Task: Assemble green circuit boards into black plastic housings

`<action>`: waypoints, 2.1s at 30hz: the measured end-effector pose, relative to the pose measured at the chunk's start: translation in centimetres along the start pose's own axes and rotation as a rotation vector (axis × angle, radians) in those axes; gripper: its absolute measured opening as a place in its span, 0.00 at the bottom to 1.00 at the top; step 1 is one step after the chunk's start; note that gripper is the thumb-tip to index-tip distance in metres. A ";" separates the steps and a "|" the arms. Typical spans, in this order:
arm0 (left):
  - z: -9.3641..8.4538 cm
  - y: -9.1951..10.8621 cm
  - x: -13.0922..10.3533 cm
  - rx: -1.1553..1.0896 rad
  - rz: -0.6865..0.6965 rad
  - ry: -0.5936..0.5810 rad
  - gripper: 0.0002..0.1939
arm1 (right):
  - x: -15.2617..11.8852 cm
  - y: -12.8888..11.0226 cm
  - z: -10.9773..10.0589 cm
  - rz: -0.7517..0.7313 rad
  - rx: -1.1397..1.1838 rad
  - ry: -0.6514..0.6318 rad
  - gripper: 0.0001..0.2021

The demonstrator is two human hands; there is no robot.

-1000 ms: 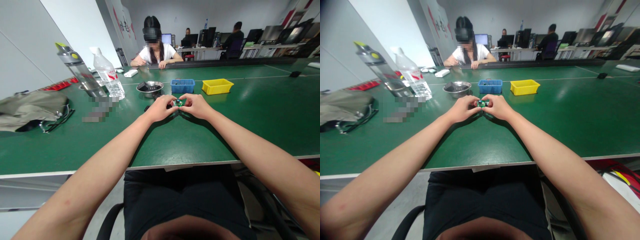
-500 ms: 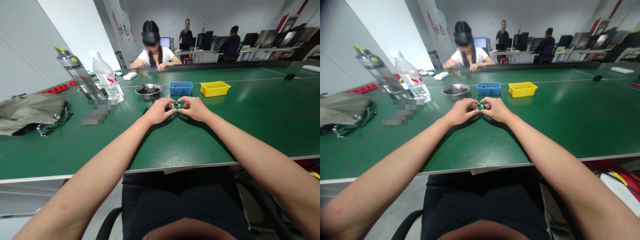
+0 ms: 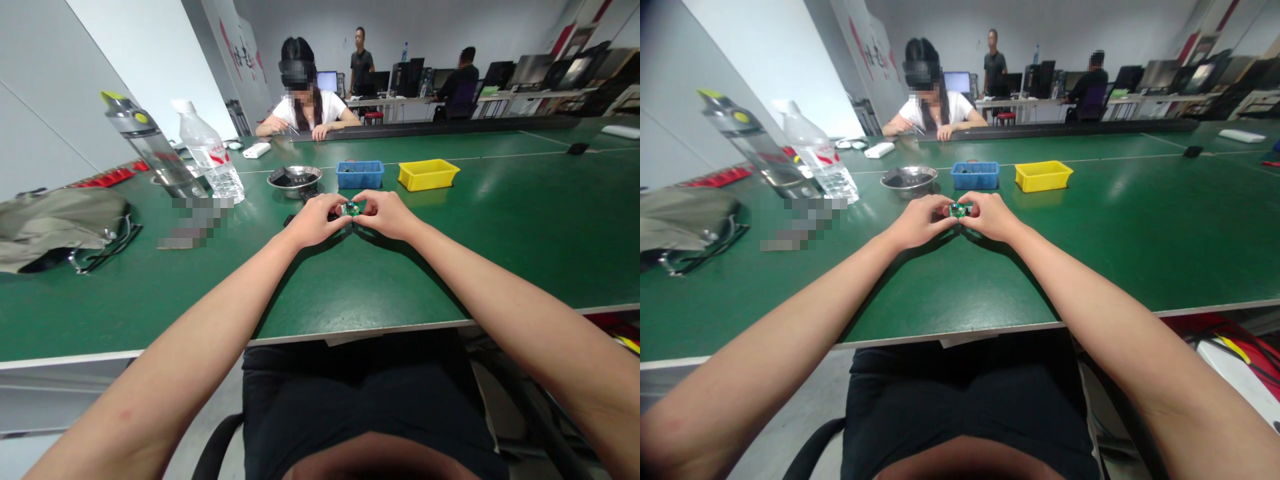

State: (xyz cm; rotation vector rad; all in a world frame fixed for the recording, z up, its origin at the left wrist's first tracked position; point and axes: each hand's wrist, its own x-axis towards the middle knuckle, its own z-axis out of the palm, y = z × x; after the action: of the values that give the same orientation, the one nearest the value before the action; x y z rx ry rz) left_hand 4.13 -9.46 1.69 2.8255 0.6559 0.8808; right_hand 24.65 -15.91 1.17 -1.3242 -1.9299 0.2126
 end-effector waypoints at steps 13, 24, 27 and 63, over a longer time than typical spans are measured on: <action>0.1 0.0 0.0 -0.012 -0.010 -0.003 0.14 | -0.1 -0.2 -0.1 -0.005 -0.030 0.002 0.14; 0.0 0.0 0.0 -0.014 -0.013 -0.006 0.16 | 0.0 0.0 -0.2 -0.007 -0.027 -0.012 0.15; 0.0 0.0 0.0 -0.011 -0.015 -0.007 0.15 | 0.0 0.0 -0.2 -0.004 -0.028 -0.010 0.15; 0.1 -0.1 -0.1 -0.009 -0.012 0.000 0.14 | -0.1 -0.1 0.0 -0.004 -0.006 0.002 0.13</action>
State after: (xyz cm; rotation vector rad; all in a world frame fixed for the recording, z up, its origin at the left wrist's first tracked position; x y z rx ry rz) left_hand 4.13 -9.41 1.53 2.8107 0.6666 0.8799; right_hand 24.57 -16.03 1.16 -1.3235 -1.9324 0.2036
